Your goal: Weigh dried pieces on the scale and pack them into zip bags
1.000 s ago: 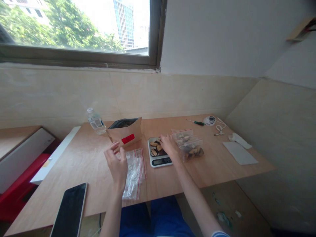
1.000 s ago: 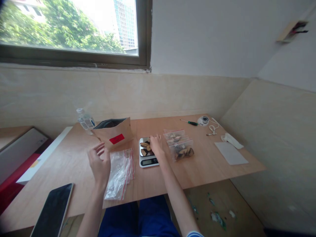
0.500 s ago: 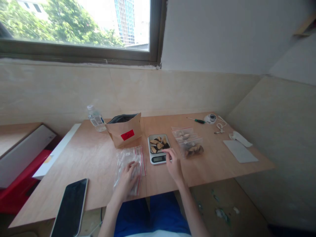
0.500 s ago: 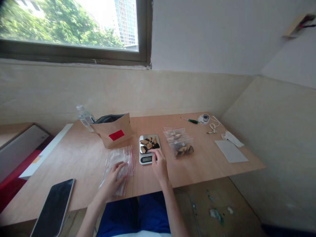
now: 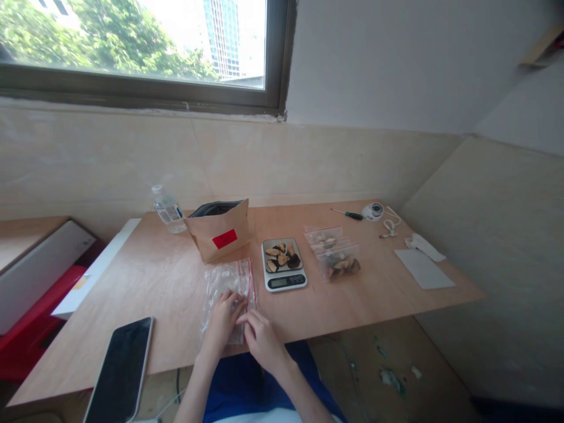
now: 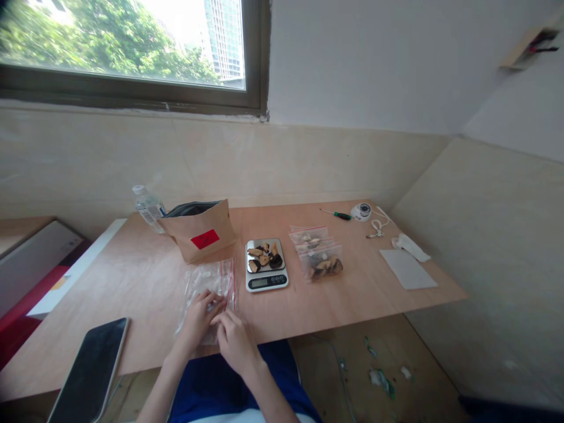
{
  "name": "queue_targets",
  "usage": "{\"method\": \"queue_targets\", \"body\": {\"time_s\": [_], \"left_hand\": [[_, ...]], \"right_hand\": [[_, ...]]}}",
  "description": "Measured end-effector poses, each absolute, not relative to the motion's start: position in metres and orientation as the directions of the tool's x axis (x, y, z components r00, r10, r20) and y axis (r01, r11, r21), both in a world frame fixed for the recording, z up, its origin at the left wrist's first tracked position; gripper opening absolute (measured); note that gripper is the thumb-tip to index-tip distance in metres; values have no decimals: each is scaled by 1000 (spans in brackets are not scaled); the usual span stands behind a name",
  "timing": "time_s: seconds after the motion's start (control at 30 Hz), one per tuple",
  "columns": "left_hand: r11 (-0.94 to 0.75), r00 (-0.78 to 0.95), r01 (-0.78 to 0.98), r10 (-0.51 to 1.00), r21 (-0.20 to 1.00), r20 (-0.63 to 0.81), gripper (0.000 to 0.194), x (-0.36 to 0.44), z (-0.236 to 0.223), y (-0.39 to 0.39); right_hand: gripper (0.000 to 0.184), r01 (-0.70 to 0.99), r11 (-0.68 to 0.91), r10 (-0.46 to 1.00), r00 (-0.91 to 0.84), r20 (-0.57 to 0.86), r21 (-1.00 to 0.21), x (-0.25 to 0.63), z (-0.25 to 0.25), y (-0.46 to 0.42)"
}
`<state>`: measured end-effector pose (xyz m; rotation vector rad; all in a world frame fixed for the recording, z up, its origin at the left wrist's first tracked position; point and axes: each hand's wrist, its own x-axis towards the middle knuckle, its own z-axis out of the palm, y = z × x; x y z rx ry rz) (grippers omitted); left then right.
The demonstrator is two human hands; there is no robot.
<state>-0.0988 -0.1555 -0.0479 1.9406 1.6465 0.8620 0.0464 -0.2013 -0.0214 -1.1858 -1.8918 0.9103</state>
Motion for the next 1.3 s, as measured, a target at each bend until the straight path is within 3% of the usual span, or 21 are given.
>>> {"method": "queue_targets", "body": {"time_s": [0.23, 0.37, 0.53, 0.7, 0.9, 0.97, 1.07, 1.13, 1.3], "left_hand": [[-160, -30, 654, 971, 739, 236, 25, -93, -36, -163], [-195, -123, 548, 943, 813, 309, 25, -84, -20, -169], [-235, -188, 448, 918, 863, 348, 27, -74, -3, -174], [-185, -269, 449, 905, 874, 330, 28, -70, -1, -176], [-56, -527, 485, 778, 873, 343, 27, -81, 2, -179], [-48, -553, 482, 758, 875, 346, 28, -85, 4, -179], [-44, -563, 472, 753, 880, 340, 30, -89, 7, -178], [-30, -579, 468, 744, 883, 332, 31, -90, 7, -178], [-29, -573, 463, 753, 886, 324, 35, -92, 6, -179]], "right_hand": [[23, 345, 143, 988, 2, 154, -927, 50, -36, -191], [30, 257, 37, 989, 130, 73, -966, 45, -42, -181], [20, 85, 27, 1000, 12, 28, -996, 40, -27, -172], [21, 99, 31, 993, -113, 20, -995, 37, -11, -173], [26, 99, 1, 990, 137, 15, -995, 51, -26, -167], [28, 107, 12, 995, 100, 23, -994, 60, -29, -164], [30, 214, 93, 996, -33, 88, -972, 72, -26, -157], [31, 375, 111, 993, -7, 117, -920, 79, -20, -150], [33, 792, 20, 994, 53, 100, -610, 87, -12, -120]]}}
